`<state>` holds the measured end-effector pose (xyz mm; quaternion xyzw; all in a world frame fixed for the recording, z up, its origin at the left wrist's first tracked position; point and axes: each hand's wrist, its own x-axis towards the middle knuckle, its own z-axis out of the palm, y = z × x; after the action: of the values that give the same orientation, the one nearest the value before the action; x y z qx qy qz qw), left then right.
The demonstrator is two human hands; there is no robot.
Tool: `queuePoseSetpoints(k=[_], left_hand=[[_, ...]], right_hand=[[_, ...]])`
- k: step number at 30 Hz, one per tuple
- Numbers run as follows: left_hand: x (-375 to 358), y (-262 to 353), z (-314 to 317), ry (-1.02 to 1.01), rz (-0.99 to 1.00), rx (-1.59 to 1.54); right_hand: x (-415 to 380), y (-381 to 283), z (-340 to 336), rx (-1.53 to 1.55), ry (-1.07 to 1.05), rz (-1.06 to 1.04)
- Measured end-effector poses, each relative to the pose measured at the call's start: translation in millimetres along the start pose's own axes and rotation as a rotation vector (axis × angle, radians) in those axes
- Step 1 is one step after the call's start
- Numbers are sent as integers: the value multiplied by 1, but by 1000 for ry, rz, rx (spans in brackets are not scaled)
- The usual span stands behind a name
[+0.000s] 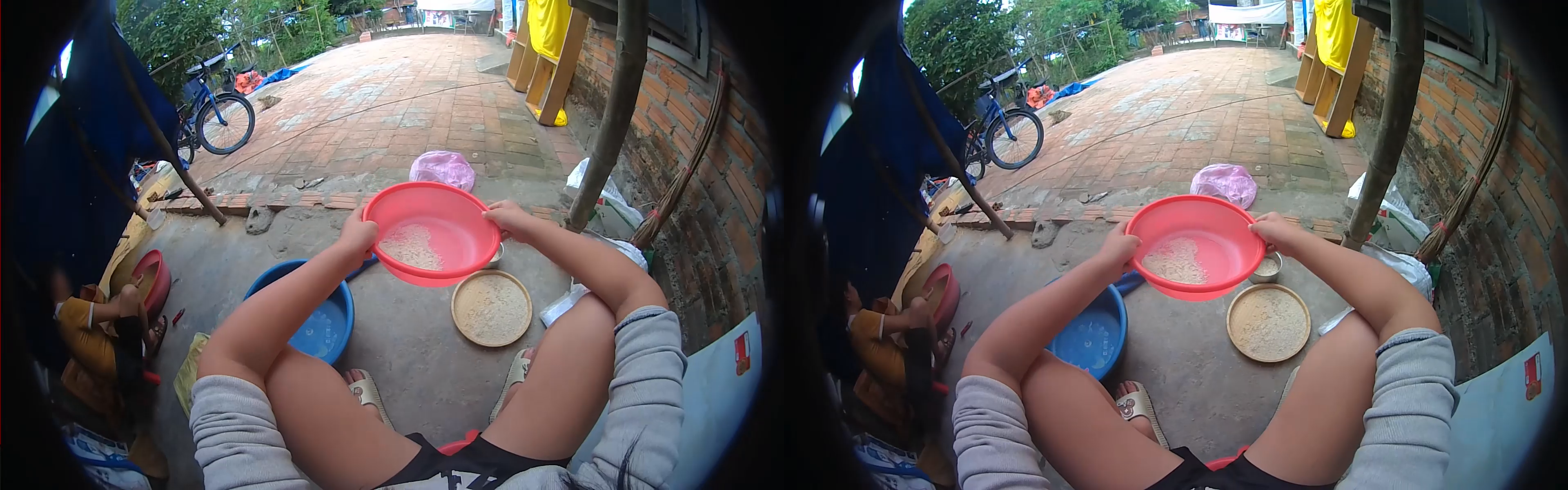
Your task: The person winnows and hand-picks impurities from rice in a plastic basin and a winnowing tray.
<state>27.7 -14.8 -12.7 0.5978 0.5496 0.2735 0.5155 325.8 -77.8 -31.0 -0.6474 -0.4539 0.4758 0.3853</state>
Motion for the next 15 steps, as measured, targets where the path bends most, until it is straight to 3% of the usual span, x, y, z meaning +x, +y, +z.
queuePoseSetpoints(k=[2, 5, 7, 10, 12, 14, 15], left_hand=[[14, -5, -6, -15, 7, 36], [47, -25, -50, -211, -31, -16], [56, -37, -69, -245, 5, -241], [57, -39, -47, -79, 20, -216], [31, -29, -5, 28, -27, -235], [10, -15, 25, 6, -122, -73], [14, -18, 23, -21, -118, -45]], right_hand=[[3, 4, -5, -94, -4, 125], [-8, -26, 22, -35, 31, 14], [-21, -46, 40, 202, -110, -16], [1, -15, 38, 242, -43, -13], [16, 24, 12, 98, 12, 113], [34, 59, 8, 43, -4, 184], [32, 68, 14, -122, 87, 177]])
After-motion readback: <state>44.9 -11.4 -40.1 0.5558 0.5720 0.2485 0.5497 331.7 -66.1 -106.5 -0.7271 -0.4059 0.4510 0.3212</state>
